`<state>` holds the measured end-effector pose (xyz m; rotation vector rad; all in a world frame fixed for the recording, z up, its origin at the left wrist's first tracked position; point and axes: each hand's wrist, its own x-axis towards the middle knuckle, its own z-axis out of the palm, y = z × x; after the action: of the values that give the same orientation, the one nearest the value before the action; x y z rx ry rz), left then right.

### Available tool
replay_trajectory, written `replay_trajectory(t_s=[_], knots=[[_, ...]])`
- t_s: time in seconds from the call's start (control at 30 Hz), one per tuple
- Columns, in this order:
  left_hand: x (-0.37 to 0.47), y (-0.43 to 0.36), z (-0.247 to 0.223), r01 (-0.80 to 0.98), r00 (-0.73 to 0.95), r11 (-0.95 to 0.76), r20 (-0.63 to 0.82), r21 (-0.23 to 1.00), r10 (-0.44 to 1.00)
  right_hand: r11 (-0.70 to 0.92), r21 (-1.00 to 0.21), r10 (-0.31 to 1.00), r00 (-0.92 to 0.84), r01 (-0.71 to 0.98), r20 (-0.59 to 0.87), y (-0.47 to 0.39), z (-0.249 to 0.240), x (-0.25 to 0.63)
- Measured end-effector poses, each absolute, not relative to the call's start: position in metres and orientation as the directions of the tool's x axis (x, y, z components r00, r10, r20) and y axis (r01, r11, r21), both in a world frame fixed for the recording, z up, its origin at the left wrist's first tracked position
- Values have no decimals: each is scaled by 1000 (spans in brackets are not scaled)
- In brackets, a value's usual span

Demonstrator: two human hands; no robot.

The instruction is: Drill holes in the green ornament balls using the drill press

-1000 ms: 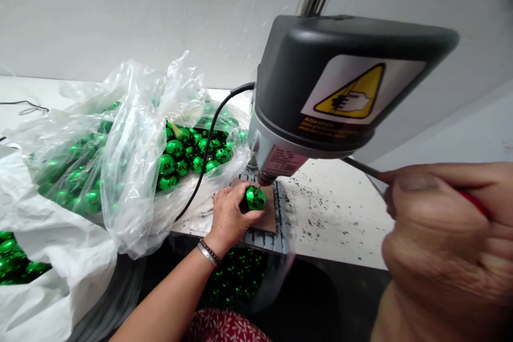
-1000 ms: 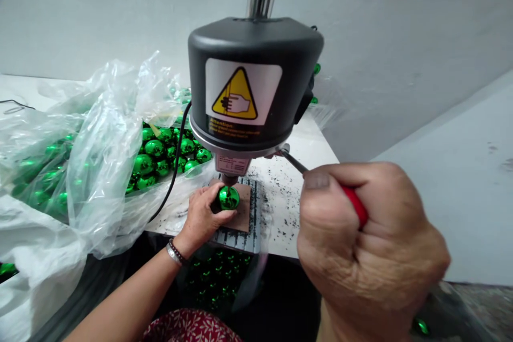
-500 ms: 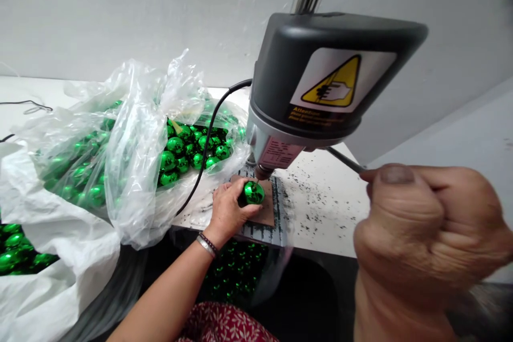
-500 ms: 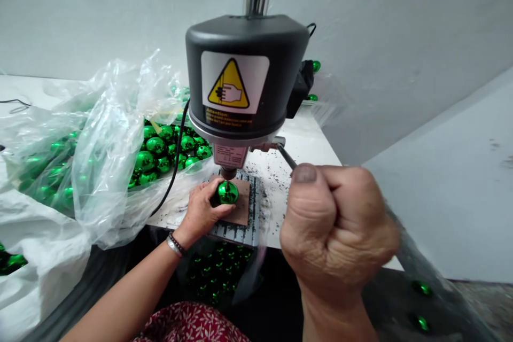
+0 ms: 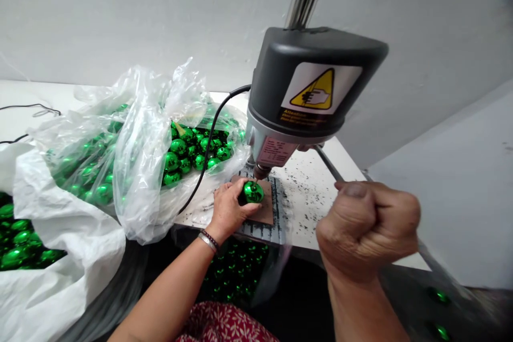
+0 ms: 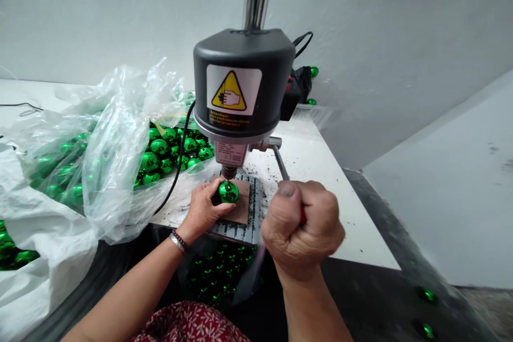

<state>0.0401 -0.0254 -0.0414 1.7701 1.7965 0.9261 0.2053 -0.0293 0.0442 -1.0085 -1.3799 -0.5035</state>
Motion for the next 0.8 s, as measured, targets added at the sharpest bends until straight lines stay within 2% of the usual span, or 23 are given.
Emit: replay_trajectory(t_s=[0.17, 0.33, 0.5, 0.8], knots=[[40, -25, -41, 699, -80, -38, 131, 714, 988, 535, -289, 280, 157, 793, 947, -31, 28, 203], [40, -24, -40, 685, -74, -51, 140, 727, 987, 491, -252, 227, 157, 834, 961, -24, 75, 202], [37, -38, -39, 589, -122, -82, 189, 804, 974, 461, -450, 478, 213, 765, 852, -14, 129, 203], [12, -107, -33, 456, -118, -119, 193, 882, 974, 444, -496, 499, 253, 746, 829, -11, 126, 198]])
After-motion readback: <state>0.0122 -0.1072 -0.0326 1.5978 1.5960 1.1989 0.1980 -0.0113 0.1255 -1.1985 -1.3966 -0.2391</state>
